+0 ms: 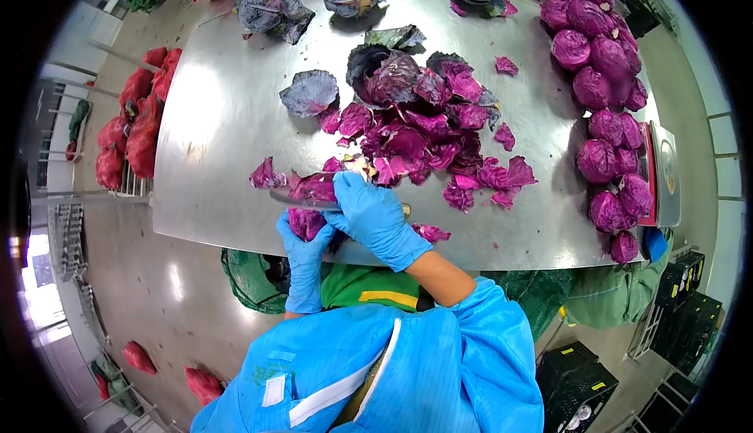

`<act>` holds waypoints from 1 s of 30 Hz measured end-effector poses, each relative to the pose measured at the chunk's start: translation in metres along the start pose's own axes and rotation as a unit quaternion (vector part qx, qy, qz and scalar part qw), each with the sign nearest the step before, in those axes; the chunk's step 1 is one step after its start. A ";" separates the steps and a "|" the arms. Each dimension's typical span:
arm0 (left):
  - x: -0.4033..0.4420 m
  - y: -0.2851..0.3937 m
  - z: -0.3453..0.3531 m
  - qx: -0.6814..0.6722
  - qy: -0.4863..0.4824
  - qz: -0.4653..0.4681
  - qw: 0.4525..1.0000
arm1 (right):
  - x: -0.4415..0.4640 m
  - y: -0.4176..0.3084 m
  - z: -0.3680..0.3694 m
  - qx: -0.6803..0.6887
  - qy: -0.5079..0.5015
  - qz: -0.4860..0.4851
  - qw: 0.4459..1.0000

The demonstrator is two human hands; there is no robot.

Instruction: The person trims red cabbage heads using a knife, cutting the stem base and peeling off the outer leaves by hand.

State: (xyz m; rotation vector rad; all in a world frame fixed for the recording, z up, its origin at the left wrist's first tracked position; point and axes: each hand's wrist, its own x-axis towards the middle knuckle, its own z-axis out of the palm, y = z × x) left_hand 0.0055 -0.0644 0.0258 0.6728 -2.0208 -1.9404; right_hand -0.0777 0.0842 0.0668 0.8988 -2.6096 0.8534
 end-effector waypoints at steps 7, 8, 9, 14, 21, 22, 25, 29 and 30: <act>0.006 0.021 0.012 0.068 -0.015 -0.027 0.997 | 0.015 -0.011 -0.017 -0.068 -0.106 0.029 0.992; 0.007 0.009 0.012 0.079 -0.008 -0.005 0.997 | 0.013 -0.003 -0.014 -0.052 -0.097 0.026 0.994; 0.008 0.011 0.012 0.092 -0.010 -0.004 0.996 | 0.012 0.003 -0.012 -0.034 -0.088 0.024 0.995; 0.007 0.019 0.018 0.053 -0.043 0.009 0.998 | -0.001 0.038 -0.001 0.016 -0.002 -0.057 0.998; 0.007 0.050 -0.007 0.342 -0.166 0.180 0.907 | -0.022 0.073 -0.016 0.226 0.133 0.283 0.923; 0.008 0.068 -0.004 0.394 -0.197 0.221 0.870 | -0.025 0.057 -0.033 0.316 0.079 0.379 0.866; 0.011 0.064 -0.003 0.311 -0.238 0.243 0.887 | -0.057 0.024 -0.048 0.450 0.022 0.479 0.753; 0.006 0.040 0.001 0.193 -0.220 0.139 0.946 | -0.138 -0.002 -0.027 0.534 0.025 0.474 0.699; 0.007 0.037 0.004 0.190 -0.213 0.133 0.949 | -0.136 -0.002 -0.031 0.537 0.034 0.469 0.700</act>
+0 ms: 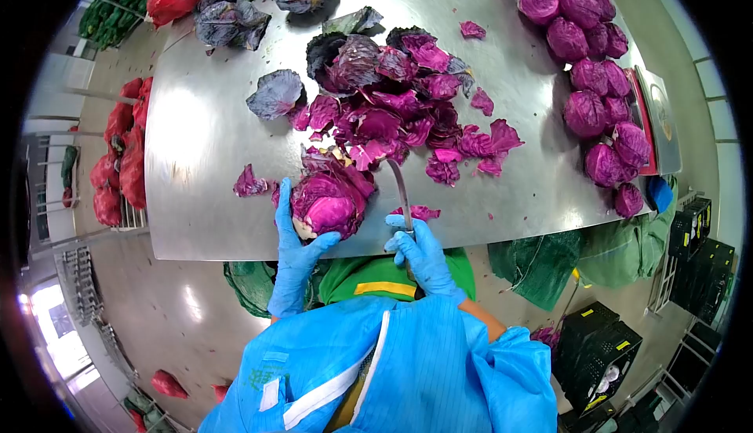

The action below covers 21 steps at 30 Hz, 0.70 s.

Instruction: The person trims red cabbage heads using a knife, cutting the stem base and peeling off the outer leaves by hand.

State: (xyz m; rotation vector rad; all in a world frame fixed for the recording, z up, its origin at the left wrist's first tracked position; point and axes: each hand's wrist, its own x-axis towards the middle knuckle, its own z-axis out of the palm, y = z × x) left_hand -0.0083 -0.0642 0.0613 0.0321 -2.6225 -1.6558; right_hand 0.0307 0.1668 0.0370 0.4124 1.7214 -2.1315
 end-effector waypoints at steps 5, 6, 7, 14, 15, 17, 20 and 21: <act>0.011 0.019 0.017 -0.076 0.058 0.025 0.995 | 0.021 -0.041 0.004 -0.135 0.050 -0.166 0.976; 0.011 0.007 0.019 -0.009 0.058 0.060 0.996 | 0.028 -0.056 0.006 -0.181 0.058 -0.180 0.965; 0.013 0.010 0.020 0.023 0.045 0.069 0.996 | 0.037 -0.058 0.007 -0.219 0.058 -0.218 0.949; 0.029 0.035 0.033 -0.021 -0.061 0.051 0.997 | 0.060 -0.049 0.013 -0.395 0.123 -0.369 0.832; 0.031 0.040 0.029 0.029 -0.091 0.050 0.994 | 0.056 -0.049 0.011 -0.398 0.128 -0.357 0.835; 0.032 0.049 0.019 0.131 -0.149 0.043 0.979 | 0.045 -0.051 0.007 -0.402 0.132 -0.329 0.844; 0.039 0.037 0.013 0.106 -0.173 0.058 0.978 | 0.018 -0.056 0.005 -0.390 0.122 -0.285 0.867; 0.040 0.036 0.014 0.090 -0.189 0.039 0.977 | 0.012 -0.052 0.004 -0.396 0.119 -0.288 0.864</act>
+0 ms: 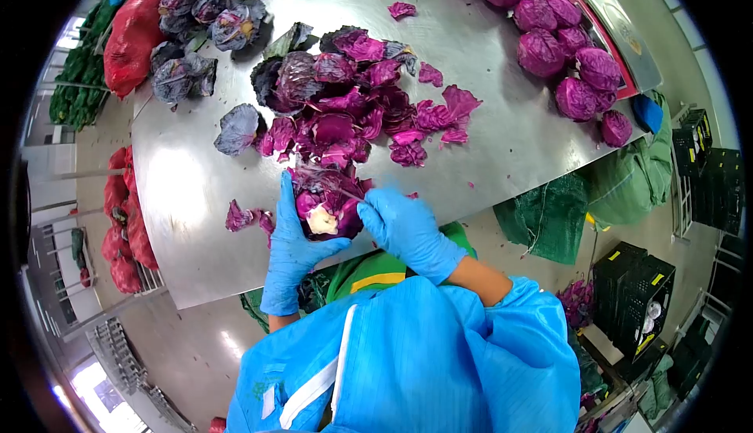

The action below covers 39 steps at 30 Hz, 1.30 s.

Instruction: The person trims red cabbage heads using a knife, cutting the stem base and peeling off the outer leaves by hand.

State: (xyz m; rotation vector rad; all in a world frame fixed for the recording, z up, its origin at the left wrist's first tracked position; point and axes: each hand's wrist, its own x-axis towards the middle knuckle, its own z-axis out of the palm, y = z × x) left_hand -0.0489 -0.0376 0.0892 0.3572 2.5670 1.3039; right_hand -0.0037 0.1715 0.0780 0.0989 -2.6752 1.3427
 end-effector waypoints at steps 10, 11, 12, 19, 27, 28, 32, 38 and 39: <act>0.014 -0.001 0.021 -0.077 0.066 0.012 0.995 | -0.014 0.006 0.017 -0.062 0.009 -0.013 0.998; 0.014 -0.003 0.023 -0.072 0.069 0.018 0.995 | -0.012 0.007 0.020 -0.067 0.007 -0.010 0.998; 0.014 -0.006 0.025 -0.067 0.072 0.023 0.995 | -0.011 0.007 0.021 -0.073 0.004 -0.006 0.997; 0.016 -0.014 0.033 -0.070 0.083 0.025 0.994 | -0.002 0.005 0.015 -0.145 -0.060 0.009 0.988; 0.019 -0.008 0.032 0.029 0.098 0.037 0.994 | 0.013 0.004 0.018 -0.160 -0.097 0.023 0.982; 0.018 -0.007 0.032 0.056 0.100 0.039 0.993 | 0.014 0.006 0.017 -0.159 -0.099 0.028 0.982; 0.022 -0.001 0.039 0.039 0.107 0.031 0.993 | 0.012 0.016 0.012 -0.222 -0.088 -0.003 0.971; 0.023 -0.004 0.044 -0.076 0.113 -0.018 0.991 | 0.028 0.035 0.006 -0.339 -0.025 -0.111 0.934; 0.024 -0.003 0.046 -0.103 0.117 -0.020 0.988 | 0.031 0.036 0.008 -0.340 -0.021 -0.111 0.934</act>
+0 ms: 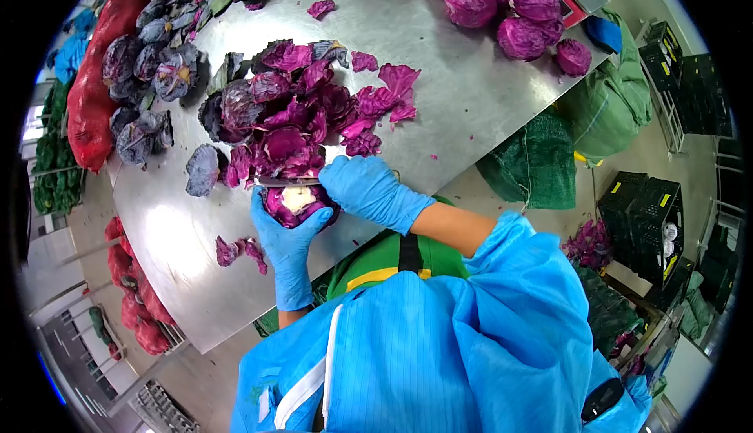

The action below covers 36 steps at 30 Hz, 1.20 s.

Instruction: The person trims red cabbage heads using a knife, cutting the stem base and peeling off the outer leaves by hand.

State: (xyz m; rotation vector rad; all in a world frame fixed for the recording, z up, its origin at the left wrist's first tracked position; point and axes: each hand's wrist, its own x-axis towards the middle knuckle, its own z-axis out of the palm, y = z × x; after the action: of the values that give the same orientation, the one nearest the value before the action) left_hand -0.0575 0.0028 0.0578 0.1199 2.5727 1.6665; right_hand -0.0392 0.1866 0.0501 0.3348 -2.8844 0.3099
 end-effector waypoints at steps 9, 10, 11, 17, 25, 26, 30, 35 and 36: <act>0.001 0.006 0.005 0.002 -0.012 0.036 0.999 | 0.013 -0.018 -0.018 -0.016 0.001 0.132 0.991; -0.001 0.010 0.004 -0.005 -0.028 0.038 0.999 | 0.020 -0.022 -0.027 -0.061 -0.018 0.141 0.988; -0.007 0.014 0.004 0.156 -0.024 0.079 0.984 | 0.025 -0.020 -0.027 -0.046 -0.041 0.119 0.991; -0.008 0.010 0.006 0.197 -0.015 0.106 0.974 | 0.049 0.003 -0.016 0.054 -0.120 -0.003 0.991; -0.010 0.001 0.011 0.134 0.021 0.142 0.980 | 0.065 0.020 -0.002 0.107 -0.120 0.065 0.985; -0.012 -0.004 0.011 0.120 0.023 0.152 0.981 | 0.066 0.021 -0.002 0.101 -0.116 0.064 0.986; -0.022 -0.013 0.000 0.086 0.007 0.232 0.969 | 0.075 0.022 -0.002 0.092 -0.107 0.041 0.989; -0.051 -0.055 -0.018 -0.017 0.015 0.286 0.958 | 0.078 0.027 0.002 0.089 -0.119 0.002 0.989; -0.063 -0.051 -0.025 -0.017 0.014 0.225 0.974 | 0.076 0.027 -0.002 0.130 -0.158 0.024 0.979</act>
State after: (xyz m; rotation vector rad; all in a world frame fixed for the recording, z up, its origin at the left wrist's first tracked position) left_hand 0.0013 -0.0474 0.0221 0.7311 2.6767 1.8510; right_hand -0.1177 0.1976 0.0652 0.3899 -3.1701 0.7050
